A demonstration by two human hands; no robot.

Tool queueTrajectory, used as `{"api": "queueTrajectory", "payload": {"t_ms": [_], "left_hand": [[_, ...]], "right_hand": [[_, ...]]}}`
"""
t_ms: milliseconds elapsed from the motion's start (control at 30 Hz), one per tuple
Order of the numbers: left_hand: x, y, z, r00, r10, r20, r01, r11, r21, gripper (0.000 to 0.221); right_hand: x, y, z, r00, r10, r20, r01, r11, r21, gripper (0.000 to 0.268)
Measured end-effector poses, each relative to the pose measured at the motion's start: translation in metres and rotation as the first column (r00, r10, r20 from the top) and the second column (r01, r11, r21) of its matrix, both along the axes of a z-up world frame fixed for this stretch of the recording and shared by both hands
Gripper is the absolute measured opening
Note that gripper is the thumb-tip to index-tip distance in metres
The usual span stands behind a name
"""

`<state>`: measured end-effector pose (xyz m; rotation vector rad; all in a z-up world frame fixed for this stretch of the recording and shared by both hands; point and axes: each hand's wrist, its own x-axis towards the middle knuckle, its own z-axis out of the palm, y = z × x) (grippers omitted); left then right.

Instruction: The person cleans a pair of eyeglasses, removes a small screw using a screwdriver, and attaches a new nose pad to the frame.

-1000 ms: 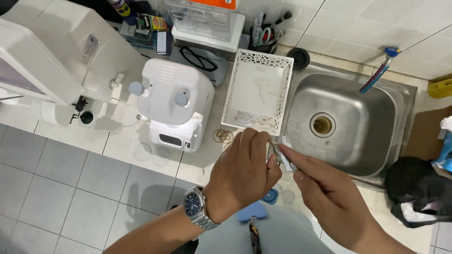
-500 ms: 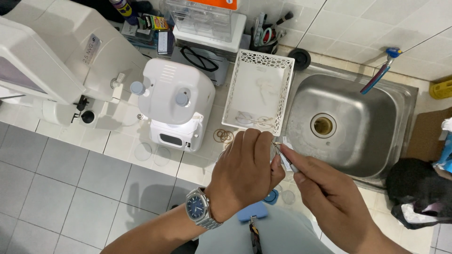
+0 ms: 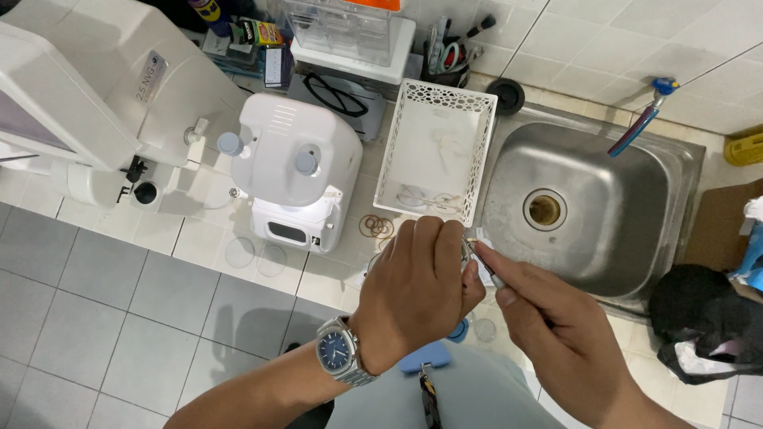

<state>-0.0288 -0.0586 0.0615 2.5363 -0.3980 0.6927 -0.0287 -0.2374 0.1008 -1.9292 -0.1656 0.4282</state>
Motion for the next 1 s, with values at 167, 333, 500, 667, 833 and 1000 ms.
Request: {"api": "queueTrajectory", "payload": {"t_ms": [167, 333, 500, 667, 833, 1000], "left_hand": [[-0.001, -0.002, -0.002, 1.000, 0.006, 0.014, -0.006, 0.999, 0.040, 0.023], [-0.001, -0.001, -0.003, 0.999, 0.032, 0.025, -0.035, 0.992, 0.121, 0.023], [-0.001, -0.002, 0.002, 0.995, 0.071, 0.069, -0.083, 0.979, 0.187, 0.026], [0.003, -0.002, 0.004, 0.993, 0.094, 0.073, -0.105, 0.982, 0.158, 0.028], [0.001, -0.007, 0.003, 0.991, 0.108, 0.078, -0.121, 0.976, 0.180, 0.031], [0.003, -0.006, 0.009, 0.988, 0.133, 0.079, -0.147, 0.967, 0.206, 0.026]], "right_hand": [[-0.006, 0.005, -0.008, 0.940, -0.212, -0.266, 0.263, 0.949, 0.174, 0.041], [-0.006, 0.010, -0.006, 0.936, -0.291, -0.199, 0.322, 0.935, 0.145, 0.016], [-0.011, 0.017, -0.007, 0.913, -0.402, -0.067, 0.407, 0.898, 0.165, 0.017], [-0.014, 0.020, -0.006, 0.905, -0.426, -0.004, 0.423, 0.898, 0.124, 0.021], [-0.012, 0.023, -0.010, 0.924, -0.372, 0.090, 0.345, 0.911, 0.227, 0.015], [-0.007, 0.021, -0.011, 0.913, -0.409, 0.013, 0.405, 0.907, 0.113, 0.012]]}}
